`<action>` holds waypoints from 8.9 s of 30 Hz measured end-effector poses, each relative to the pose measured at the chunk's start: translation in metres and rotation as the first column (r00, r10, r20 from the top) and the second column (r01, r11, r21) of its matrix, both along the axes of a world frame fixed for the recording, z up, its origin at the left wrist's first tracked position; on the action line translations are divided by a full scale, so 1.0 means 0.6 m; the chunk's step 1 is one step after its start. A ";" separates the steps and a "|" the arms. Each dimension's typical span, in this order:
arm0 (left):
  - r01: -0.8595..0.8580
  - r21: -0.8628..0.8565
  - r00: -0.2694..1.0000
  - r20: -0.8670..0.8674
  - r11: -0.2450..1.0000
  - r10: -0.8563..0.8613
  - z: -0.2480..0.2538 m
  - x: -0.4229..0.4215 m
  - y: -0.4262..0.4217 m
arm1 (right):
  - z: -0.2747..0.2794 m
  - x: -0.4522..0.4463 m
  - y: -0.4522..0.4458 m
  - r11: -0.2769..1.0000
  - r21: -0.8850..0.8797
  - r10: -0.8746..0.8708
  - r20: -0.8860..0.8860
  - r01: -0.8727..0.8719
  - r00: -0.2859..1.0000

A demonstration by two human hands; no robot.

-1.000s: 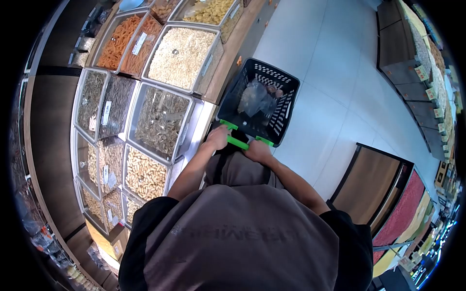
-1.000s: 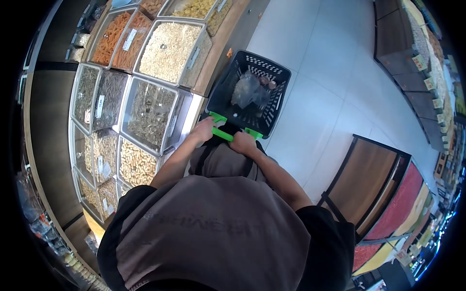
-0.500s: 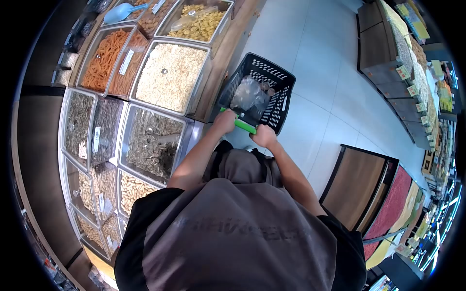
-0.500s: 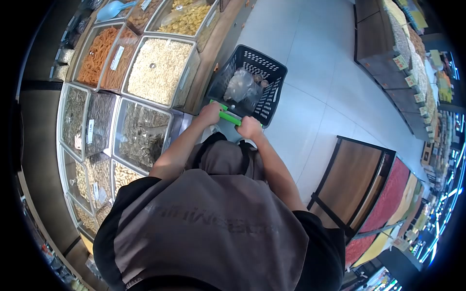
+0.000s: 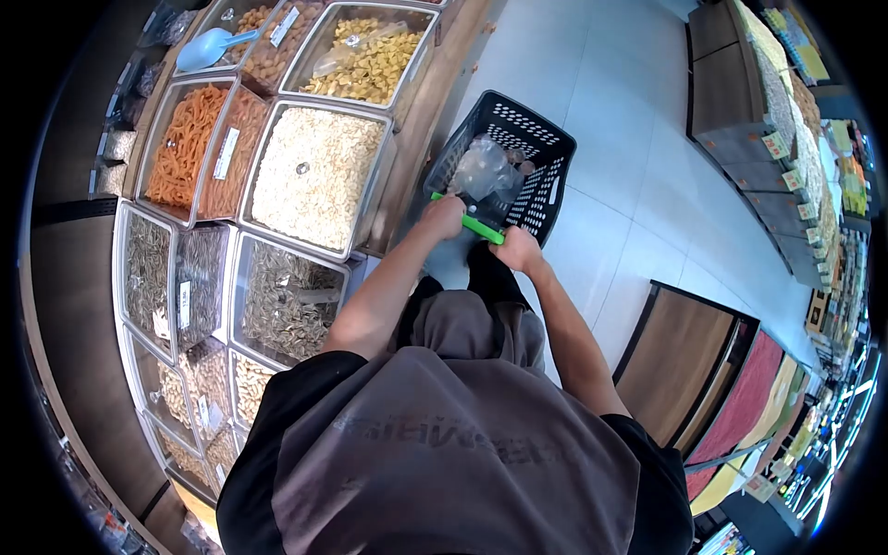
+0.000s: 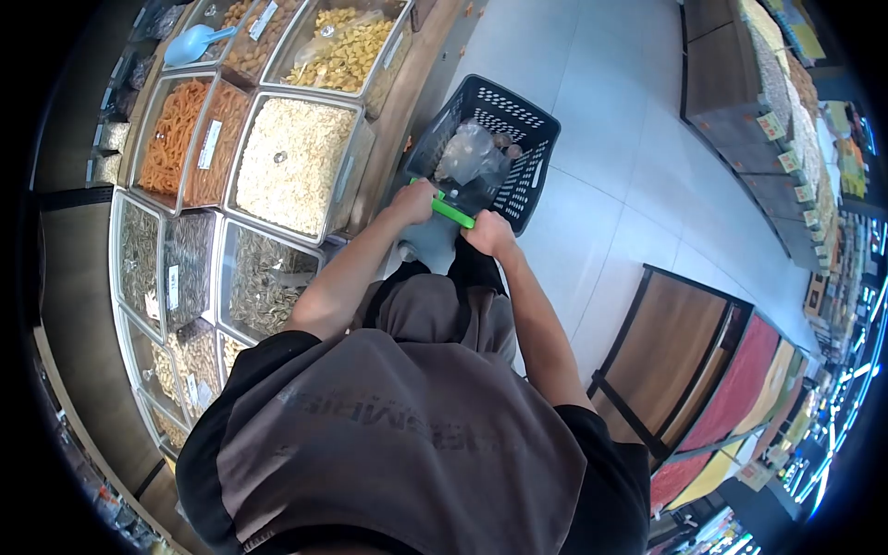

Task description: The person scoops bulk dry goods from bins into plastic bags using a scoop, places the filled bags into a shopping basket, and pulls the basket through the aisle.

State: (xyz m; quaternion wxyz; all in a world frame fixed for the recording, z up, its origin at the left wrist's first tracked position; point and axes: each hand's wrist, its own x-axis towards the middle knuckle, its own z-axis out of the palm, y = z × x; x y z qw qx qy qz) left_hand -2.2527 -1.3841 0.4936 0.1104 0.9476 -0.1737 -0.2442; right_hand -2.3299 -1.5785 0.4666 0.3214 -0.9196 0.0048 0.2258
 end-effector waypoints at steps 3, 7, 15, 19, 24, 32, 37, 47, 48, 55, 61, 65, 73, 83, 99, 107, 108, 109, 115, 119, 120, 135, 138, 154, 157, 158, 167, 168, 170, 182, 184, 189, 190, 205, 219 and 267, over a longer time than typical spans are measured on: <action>-0.010 0.014 1.000 -0.016 1.000 0.010 -0.011 0.042 -0.011 | -0.001 0.039 -0.017 0.999 0.031 0.034 0.004 -0.034 0.999; -0.078 -0.001 0.997 -0.002 0.997 0.078 -0.006 0.082 -0.044 | -0.016 0.085 -0.046 0.997 0.072 -0.018 0.100 0.011 0.995; -0.650 -0.379 0.725 -0.048 0.659 0.687 -0.033 0.048 -0.123 | -0.024 0.212 -0.098 0.960 0.252 0.116 0.033 -0.120 0.993; -0.461 -0.279 0.887 -0.143 0.843 0.438 -0.098 0.029 -0.098 | -0.032 0.255 -0.079 0.965 0.255 0.042 0.061 -0.057 0.997; -0.552 -0.393 0.834 -0.270 0.736 0.482 -0.059 0.076 -0.100 | -0.036 0.304 -0.035 0.933 0.359 -0.054 0.090 0.018 0.994; -0.460 -0.492 0.887 -0.295 0.740 0.355 -0.022 0.151 -0.104 | 0.032 0.344 0.016 0.865 0.425 -0.264 -0.068 0.268 0.962; -0.423 -0.534 0.903 -0.316 0.732 0.292 0.006 0.199 -0.064 | 0.008 0.387 0.051 0.839 0.425 -0.334 -0.090 0.339 0.938; -0.491 -0.504 0.861 -0.153 0.711 0.486 -0.027 0.249 -0.039 | 0.004 0.497 0.131 0.723 0.547 -0.406 -0.157 0.421 0.900; -0.533 -0.445 0.834 -0.137 0.719 0.534 -0.003 0.253 -0.041 | 0.013 0.507 0.134 0.696 0.579 -0.384 -0.200 0.425 0.902; -0.618 -0.254 0.774 -0.032 0.744 0.633 0.034 0.287 -0.031 | -0.020 0.555 0.125 0.850 0.512 -0.101 -0.077 0.126 0.992; -0.720 -0.193 0.678 0.007 0.666 0.735 0.039 0.317 -0.033 | -0.008 0.454 0.094 0.833 0.552 -0.108 0.079 0.047 0.991; -0.729 -0.174 0.649 0.131 0.662 0.749 0.031 0.330 -0.038 | -0.129 0.398 -0.038 0.874 0.309 0.399 -0.017 -0.375 0.917; -0.856 -0.233 0.395 0.281 0.462 0.874 -0.082 0.330 -0.057 | -0.264 0.335 -0.471 0.898 0.197 -0.333 -0.284 0.395 0.899; -0.539 -0.084 0.833 -0.202 0.838 0.516 -0.249 0.098 -0.332 | -0.362 0.158 -0.654 0.998 0.012 -0.046 -0.376 0.054 0.926; -0.723 -0.405 0.681 -0.282 0.560 0.676 -0.290 -0.133 -0.368 | -0.307 0.406 -0.568 0.718 -0.121 0.682 -0.076 -0.686 0.727; -0.809 -0.540 0.547 -0.551 0.231 0.630 -0.423 -0.397 -0.433 | -0.297 0.422 -0.470 0.651 0.116 0.754 0.010 -0.750 0.657; -0.810 -0.540 0.546 -0.552 0.229 0.631 -0.433 -0.406 -0.441 | -0.279 0.401 -0.462 0.750 0.232 0.650 -0.093 -0.619 0.754; -0.744 -0.533 0.651 -0.444 0.403 0.615 -0.448 -0.413 -0.453 | -0.270 0.378 -0.465 0.747 0.273 0.636 -0.031 -0.606 0.771; -0.924 -0.257 0.381 -0.538 0.285 0.752 -0.432 -0.368 -0.562 | -0.288 0.219 -0.564 0.601 0.107 0.797 -0.016 -0.792 0.603; -0.943 -0.195 0.333 -0.566 0.270 0.754 -0.372 -0.339 -0.639 | -0.305 0.168 -0.655 0.690 0.169 0.724 -0.160 -0.704 0.671; -0.941 -0.201 0.339 -0.566 0.273 0.751 -0.364 -0.340 -0.653 | -0.307 0.164 -0.676 0.693 0.163 0.721 -0.158 -0.702 0.674; -0.793 -0.181 0.578 -0.528 0.582 0.623 -0.513 -0.404 -0.645 | -0.305 0.324 -0.767 0.671 0.187 0.741 -0.217 -0.717 0.636; -0.962 0.008 0.246 -0.409 0.273 0.879 -0.430 -0.323 -0.676 | -0.354 0.381 -0.783 0.671 0.279 0.740 -0.320 -0.687 0.592; -0.958 0.036 -0.278 -0.372 -0.286 0.886 -0.377 -0.227 -0.712 | -0.338 0.491 -0.741 0.334 0.337 0.892 -0.415 -0.881 0.179; -0.996 -0.060 0.078 -0.349 0.060 0.934 -0.506 -0.239 -0.700 | -0.283 0.525 -0.696 0.404 0.284 0.867 -0.423 -0.870 0.264; -0.996 -0.066 0.085 -0.362 0.066 0.928 -0.556 -0.239 -0.696 | -0.284 0.537 -0.686 0.413 0.274 0.859 -0.434 -0.868 0.272; -0.981 -0.104 -0.107 -0.401 -0.161 0.910 -0.366 -0.061 -0.657 | -0.270 0.659 -0.589 0.366 0.037 0.905 -0.247 -0.930 0.346; -0.979 -0.107 -0.117 -0.401 -0.174 0.908 -0.359 -0.040 -0.646 | -0.275 0.671 -0.579 0.379 0.058 0.898 -0.264 -0.924 0.352; -0.966 -0.149 -0.136 -0.410 -0.213 0.902 -0.365 0.002 -0.633 | -0.285 0.683 -0.559 0.354 0.071 0.905 -0.277 -0.933 0.322; -0.541 -0.329 -0.580 -0.520 -0.774 0.627 -0.536 0.327 -0.586 | -0.518 0.792 -0.362 0.364 0.112 0.926 -0.153 -0.925 0.346; -0.567 -0.324 -0.592 -0.480 -0.757 0.648 -0.587 0.350 -0.572 | -0.560 0.808 -0.303 0.422 0.003 0.906 -0.007 -0.906 0.422; -0.652 -0.396 -0.568 -0.309 -0.646 0.763 -0.714 0.376 -0.523 | -0.598 0.843 -0.142 0.376 -0.164 0.915 -0.089 -0.912 0.394; -0.643 -0.421 -0.584 -0.272 -0.640 0.765 -0.738 0.377 -0.503 | -0.611 0.846 -0.110 0.340 -0.197 0.923 -0.114 -0.919 0.366; -0.899 -0.235 -0.191 -0.550 -0.371 0.813 -0.914 0.370 -0.519 | -0.890 0.828 -0.211 -0.214 -0.084 0.890 -0.427 -0.973 -0.159; -0.701 -0.175 -0.632 -0.297 -0.692 0.716 -0.855 0.343 -0.504 | -0.726 0.822 -0.275 0.017 0.020 0.860 -0.511 -1.000 0.005; -0.586 -0.498 -0.585 -0.286 -0.639 0.759 -0.629 0.335 -0.341 | -0.852 0.923 -0.176 0.624 0.003 0.764 -0.216 -0.782 0.608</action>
